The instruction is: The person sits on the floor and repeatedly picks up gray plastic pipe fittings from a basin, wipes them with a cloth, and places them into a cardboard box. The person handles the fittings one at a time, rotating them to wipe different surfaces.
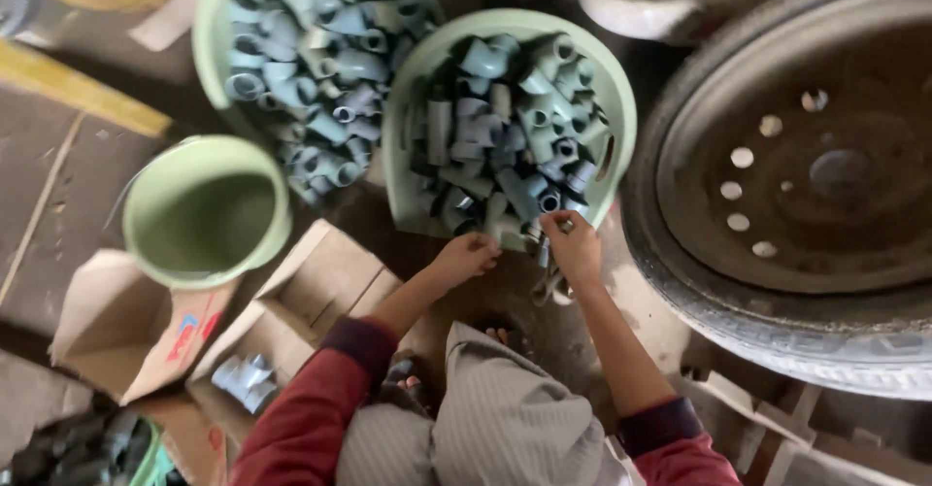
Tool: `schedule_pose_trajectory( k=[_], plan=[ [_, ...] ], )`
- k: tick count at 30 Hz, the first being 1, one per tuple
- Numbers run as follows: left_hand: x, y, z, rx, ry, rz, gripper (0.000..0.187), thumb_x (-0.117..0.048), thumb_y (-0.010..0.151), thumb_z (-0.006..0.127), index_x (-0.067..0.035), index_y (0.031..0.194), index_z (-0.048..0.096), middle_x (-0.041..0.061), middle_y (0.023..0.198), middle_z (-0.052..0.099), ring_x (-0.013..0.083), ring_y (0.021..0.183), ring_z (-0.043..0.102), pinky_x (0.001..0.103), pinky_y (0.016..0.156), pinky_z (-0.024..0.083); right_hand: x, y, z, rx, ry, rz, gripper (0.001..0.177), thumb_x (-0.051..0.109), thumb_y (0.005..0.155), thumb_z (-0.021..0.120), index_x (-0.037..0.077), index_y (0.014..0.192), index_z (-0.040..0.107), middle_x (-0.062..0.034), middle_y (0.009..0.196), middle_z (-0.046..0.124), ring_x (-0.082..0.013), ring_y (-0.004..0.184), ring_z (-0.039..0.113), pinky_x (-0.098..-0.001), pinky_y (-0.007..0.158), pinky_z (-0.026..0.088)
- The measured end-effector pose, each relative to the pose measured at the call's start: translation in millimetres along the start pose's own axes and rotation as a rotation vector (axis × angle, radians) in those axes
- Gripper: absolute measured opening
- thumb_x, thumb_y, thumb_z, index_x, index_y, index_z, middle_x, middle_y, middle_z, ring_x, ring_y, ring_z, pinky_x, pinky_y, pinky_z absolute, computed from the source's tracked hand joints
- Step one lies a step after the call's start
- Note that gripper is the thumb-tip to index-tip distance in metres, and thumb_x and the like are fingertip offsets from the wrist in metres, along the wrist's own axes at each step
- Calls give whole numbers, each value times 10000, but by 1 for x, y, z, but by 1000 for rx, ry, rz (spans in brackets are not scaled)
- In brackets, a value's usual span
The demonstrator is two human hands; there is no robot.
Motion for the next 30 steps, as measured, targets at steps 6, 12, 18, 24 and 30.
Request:
schedule_pose_trajectory(
  k=[6,12,18,24,30],
  plan=[
    [15,94,49,67,-165,65,763,124,912,458,87,1583,98,296,1596,262,364,1501,286,467,1232,315,-35,60,43,41,-248,157,552,791,818,617,332,1085,766,-94,1008,777,-344,1038,727,-449,931,580],
    [10,106,45,11,-57,-29,717,-120,977,615,-21,1592,260,200,1577,389,284,1458,389,417,1222,343,-54,75,75,-80,58,188,556,654,826,714,171,1089,797,-176,962,766,-402,1021,708,-518,927,570],
    [-36,56,41,-33,-253,-22,735,-217,969,672,66,1547,316,250,1471,513,334,1363,511,419,1154,432,-6,25,42,-107,359,133,490,495,942,705,45,1124,773,-215,952,751,-339,952,701,-475,829,559],
    [-105,-46,24,-55,-164,115,698,-426,957,729,3,1457,500,226,1384,597,327,1235,617,446,1045,531,59,-65,-5,12,558,-56,528,451,957,735,-23,1188,721,-278,1098,697,-402,1117,648,-524,962,501],
    [-102,-108,-18,-210,-69,523,740,-453,948,739,73,1401,479,279,1259,635,363,1103,678,484,935,597,89,-117,-16,88,581,-538,201,358,907,819,175,914,735,17,703,664,-92,668,580,-264,680,495]
  ],
)
Point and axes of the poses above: each hand's wrist, its own y-axis towards the middle knuckle, its own z-axis out of the palm, x = y × z, the point moved 1 cm from there along y, towards the middle knuckle
